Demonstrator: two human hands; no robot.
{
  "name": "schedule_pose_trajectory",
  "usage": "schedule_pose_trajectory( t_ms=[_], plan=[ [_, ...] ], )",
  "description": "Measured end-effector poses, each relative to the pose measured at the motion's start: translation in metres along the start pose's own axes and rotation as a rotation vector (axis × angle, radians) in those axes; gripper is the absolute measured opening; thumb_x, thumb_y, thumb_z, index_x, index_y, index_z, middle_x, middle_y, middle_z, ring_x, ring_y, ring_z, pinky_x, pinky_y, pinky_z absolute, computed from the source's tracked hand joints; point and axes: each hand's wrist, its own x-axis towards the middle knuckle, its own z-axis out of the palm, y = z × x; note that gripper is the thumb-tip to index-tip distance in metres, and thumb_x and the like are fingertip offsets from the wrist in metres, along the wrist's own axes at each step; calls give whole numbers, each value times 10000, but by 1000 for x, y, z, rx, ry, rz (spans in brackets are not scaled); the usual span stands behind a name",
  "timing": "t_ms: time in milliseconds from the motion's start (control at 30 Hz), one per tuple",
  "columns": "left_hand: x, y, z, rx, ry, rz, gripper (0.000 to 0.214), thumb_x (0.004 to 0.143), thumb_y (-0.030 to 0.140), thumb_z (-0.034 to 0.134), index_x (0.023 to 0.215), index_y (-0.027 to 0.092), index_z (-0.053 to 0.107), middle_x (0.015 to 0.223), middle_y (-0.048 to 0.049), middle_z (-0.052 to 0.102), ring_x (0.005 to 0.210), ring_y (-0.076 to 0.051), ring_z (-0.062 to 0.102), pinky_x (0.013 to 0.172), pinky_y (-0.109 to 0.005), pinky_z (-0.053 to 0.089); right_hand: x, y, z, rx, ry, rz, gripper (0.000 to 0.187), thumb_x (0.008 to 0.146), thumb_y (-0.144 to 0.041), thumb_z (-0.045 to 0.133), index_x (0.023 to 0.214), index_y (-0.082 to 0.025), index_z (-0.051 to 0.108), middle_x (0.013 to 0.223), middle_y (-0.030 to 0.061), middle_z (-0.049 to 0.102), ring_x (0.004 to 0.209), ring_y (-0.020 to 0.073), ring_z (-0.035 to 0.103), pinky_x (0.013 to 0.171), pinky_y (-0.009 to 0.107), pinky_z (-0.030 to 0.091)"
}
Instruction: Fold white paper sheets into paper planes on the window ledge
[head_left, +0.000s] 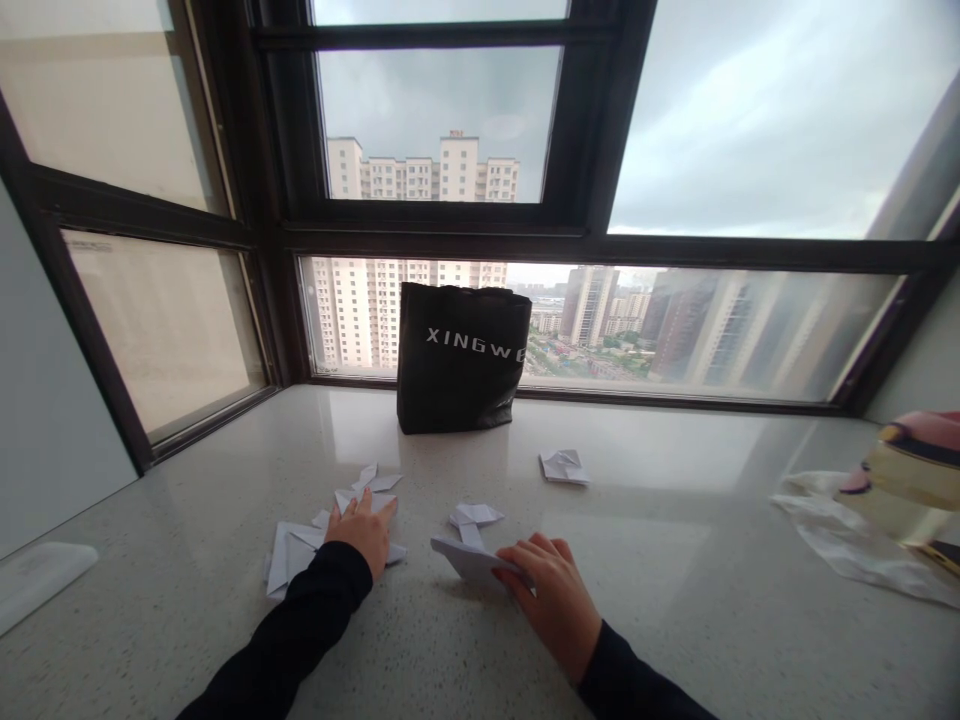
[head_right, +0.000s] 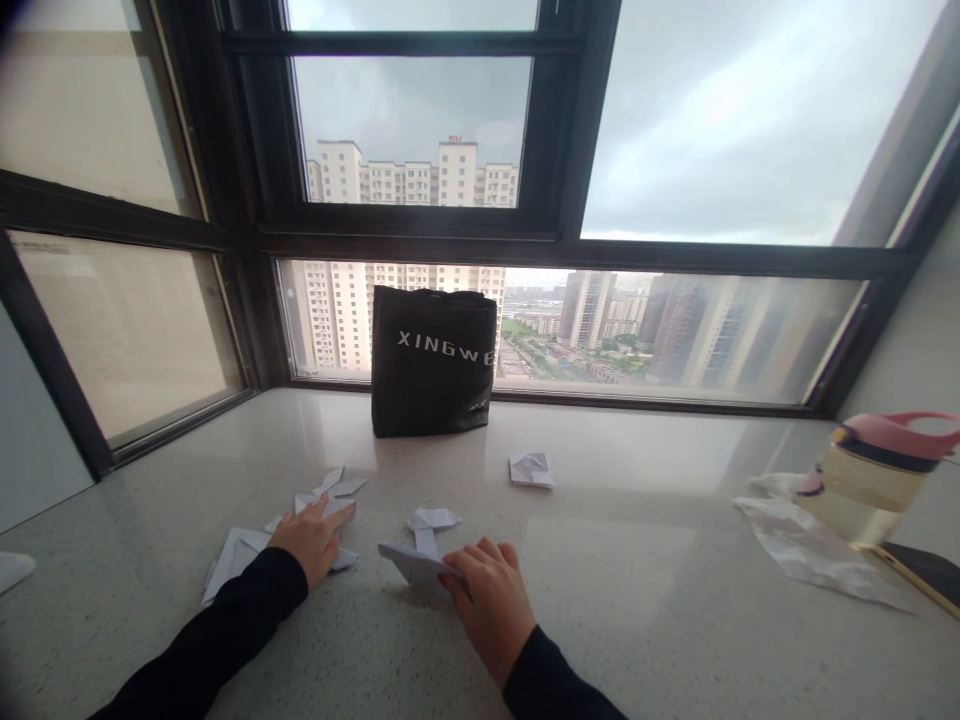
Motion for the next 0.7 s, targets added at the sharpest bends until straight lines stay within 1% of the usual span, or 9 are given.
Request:
schedule_pose_trajectory(
  t_ms=[67,167,233,300,400,500,567,600,700],
  plan=[
    [-1,4,5,40,9,-41,520,698,156,463,1206,209,363,1210,-179,409,1052,-359,404,820,-500,280,0,0,0,-1,2,1,116,780,-245,480,794,-229,595,730,-6,628,717,177,489,648,302,270],
    [0,4,5,94,-9,-124,569,730,152,425,1264,200,234,1222,-215,376,1050,-371,404,798,-497,306,-1,0,0,-1,9,9,122,782,-246,477,799,-235,597,739,-10,629,722,168,490,659,295,272],
    [2,2,1,133,-31,-155,587,736,76,372,1274,219,188,1196,-207,414,1024,-341,445,778,-461,345,-1,0,0,3,14,19,126,783,-252,476,785,-241,602,734,-17,627,723,160,491,666,286,274],
    [4,-1,-6,150,-67,-132,640,713,-17,315,1282,222,141,1100,-181,514,953,-284,517,749,-404,386,-1,0,0,10,21,25,127,782,-252,477,775,-244,604,726,-23,626,727,154,491,670,279,275],
    [4,-2,-17,147,-90,-60,652,700,-69,267,1283,196,143,888,-128,632,819,-217,588,737,-355,404,-1,1,1,14,26,21,122,777,-246,484,774,-247,606,727,-24,626,727,154,490,671,276,277],
    [2,-2,-27,148,36,-63,570,737,-38,254,1254,203,261,847,-98,648,823,-201,587,833,-381,338,-1,2,2,13,29,15,121,774,-246,487,772,-249,608,729,-20,627,723,155,494,669,278,280],
    [4,-5,-33,28,107,-35,487,770,51,299,1233,200,307,924,-87,632,903,-204,554,873,-371,307,-1,3,3,14,32,10,121,773,-245,487,776,-248,608,724,-17,626,721,156,496,668,280,282],
    [5,-9,-37,-96,107,6,460,778,126,336,1232,193,305,979,-79,612,950,-201,528,878,-349,312,-1,3,3,15,35,8,121,773,-244,487,779,-246,608,722,-15,626,720,157,496,666,281,283],
    [12,-32,-52,-518,8,141,522,749,389,355,1217,161,310,1121,-55,530,1031,-167,471,853,-262,363,-1,2,3,23,45,5,120,771,-241,488,777,-246,608,718,-13,628,714,160,494,663,286,285]
  ],
)
